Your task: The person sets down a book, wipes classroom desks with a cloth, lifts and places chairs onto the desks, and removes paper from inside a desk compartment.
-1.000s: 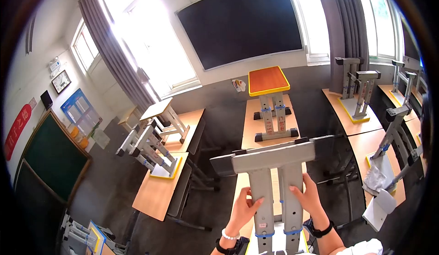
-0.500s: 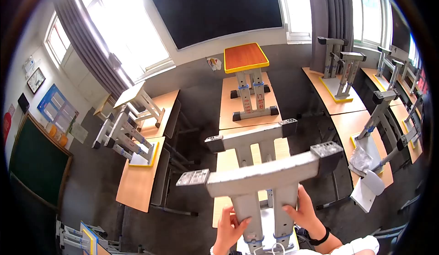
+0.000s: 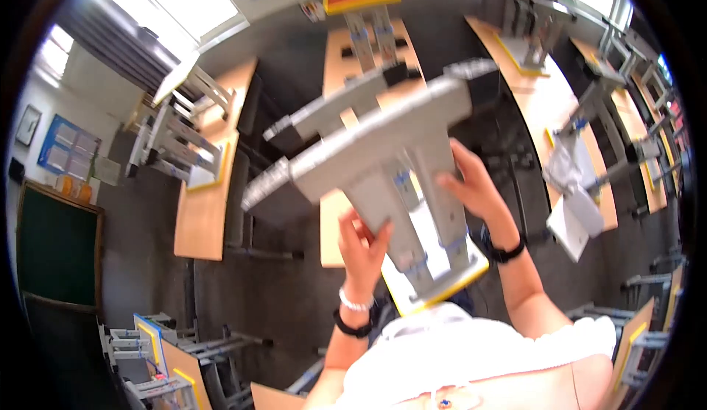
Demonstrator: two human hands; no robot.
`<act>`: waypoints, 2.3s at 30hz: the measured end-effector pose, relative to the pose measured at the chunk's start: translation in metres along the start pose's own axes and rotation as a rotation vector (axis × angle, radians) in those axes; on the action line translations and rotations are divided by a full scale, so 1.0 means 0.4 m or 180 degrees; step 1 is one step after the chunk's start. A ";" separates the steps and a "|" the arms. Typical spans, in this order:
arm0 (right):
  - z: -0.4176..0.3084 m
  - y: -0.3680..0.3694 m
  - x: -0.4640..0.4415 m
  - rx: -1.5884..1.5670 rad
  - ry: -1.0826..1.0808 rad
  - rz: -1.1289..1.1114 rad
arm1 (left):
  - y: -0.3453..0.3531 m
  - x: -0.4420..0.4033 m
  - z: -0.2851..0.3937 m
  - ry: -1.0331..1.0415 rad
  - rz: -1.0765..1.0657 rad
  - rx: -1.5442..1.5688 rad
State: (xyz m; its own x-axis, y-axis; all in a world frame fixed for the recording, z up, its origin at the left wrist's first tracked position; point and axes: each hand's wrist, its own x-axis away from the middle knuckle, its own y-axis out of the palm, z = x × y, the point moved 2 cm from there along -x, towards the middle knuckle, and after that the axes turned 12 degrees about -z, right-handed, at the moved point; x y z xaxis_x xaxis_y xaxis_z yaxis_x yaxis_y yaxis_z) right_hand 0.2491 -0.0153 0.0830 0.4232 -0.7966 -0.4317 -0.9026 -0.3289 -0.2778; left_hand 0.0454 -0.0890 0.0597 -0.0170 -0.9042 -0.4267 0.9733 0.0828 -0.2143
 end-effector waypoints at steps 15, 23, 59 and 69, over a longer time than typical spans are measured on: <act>0.031 0.111 -0.004 0.0322 0.0087 0.0608 | -0.148 -0.168 -0.080 0.0261 -0.1191 -0.0273; 0.005 0.116 0.030 0.0058 -0.0207 0.0423 | -0.125 -0.085 -0.074 0.0275 -0.0810 -0.0393; 0.117 0.213 0.162 0.1010 0.0073 0.0647 | -0.169 0.080 -0.267 -0.0581 -0.0836 -0.0568; 0.193 0.241 0.053 0.1335 -0.0026 0.0738 | -0.199 -0.047 -0.313 -0.0357 -0.0819 -0.0543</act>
State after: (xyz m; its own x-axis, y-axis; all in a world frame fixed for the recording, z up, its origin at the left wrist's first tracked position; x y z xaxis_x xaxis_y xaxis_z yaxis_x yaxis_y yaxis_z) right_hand 0.1770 -0.0247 -0.0192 0.2165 -0.8203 -0.5294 -0.8641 0.0914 -0.4950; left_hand -0.0605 -0.0263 -0.0253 -0.2227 -0.9443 -0.2421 0.8878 -0.0938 -0.4506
